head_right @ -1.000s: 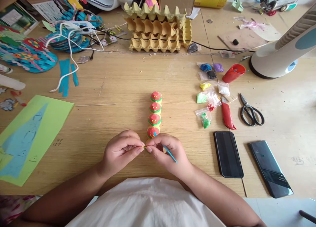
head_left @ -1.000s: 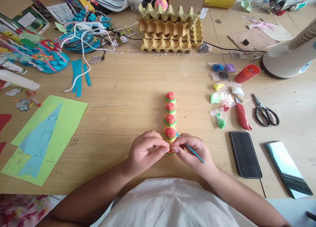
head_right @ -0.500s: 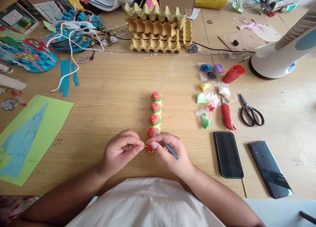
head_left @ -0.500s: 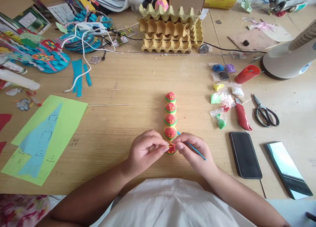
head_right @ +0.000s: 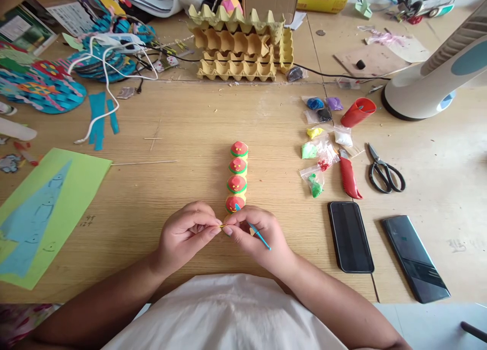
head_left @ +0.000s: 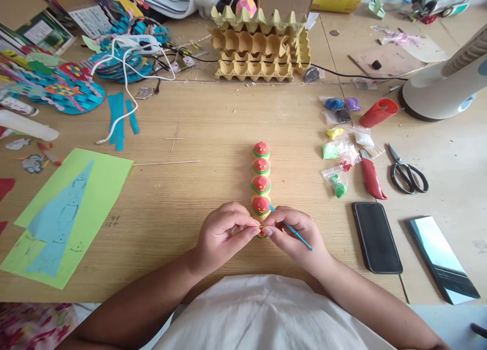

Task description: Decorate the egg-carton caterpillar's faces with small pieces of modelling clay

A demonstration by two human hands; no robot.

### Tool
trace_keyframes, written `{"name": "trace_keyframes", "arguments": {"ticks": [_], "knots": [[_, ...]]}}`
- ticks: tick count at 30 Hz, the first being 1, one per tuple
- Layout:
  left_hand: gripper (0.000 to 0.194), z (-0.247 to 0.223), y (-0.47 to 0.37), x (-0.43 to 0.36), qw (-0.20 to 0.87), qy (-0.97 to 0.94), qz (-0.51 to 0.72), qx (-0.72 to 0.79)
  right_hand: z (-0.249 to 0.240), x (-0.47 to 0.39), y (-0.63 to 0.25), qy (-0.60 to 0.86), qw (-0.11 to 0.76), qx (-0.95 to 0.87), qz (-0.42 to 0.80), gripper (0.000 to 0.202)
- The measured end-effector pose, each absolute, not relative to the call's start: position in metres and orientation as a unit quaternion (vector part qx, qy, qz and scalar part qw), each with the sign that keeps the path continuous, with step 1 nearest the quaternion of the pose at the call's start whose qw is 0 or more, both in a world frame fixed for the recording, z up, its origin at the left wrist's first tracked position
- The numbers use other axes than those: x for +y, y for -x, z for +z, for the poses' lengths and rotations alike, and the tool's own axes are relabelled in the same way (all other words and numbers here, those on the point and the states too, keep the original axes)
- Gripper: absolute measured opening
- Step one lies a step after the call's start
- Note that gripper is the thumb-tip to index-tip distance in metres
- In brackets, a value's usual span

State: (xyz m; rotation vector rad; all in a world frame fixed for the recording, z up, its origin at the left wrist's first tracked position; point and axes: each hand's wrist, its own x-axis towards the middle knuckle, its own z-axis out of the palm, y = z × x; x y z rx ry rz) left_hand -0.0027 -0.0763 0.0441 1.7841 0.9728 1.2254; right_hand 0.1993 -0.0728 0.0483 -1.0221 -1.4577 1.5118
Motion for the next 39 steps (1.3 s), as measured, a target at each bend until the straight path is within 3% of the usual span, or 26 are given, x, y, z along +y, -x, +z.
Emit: {"name": "trace_keyframes", "arguments": {"ticks": [24, 39], "knots": [[0.008, 0.045, 0.003, -0.075, 0.351, -0.712, 0.476, 0.379, 0.047, -0.073, -0.201, 0.395, 0.392, -0.604, 0.571, 0.01], [0.019, 0.047, 0.014, -0.065, 0.337, -0.643, 0.496, 0.476, 0.06, -0.05, -0.206, 0.482, 0.447, -0.467, 0.592, 0.018]]}}
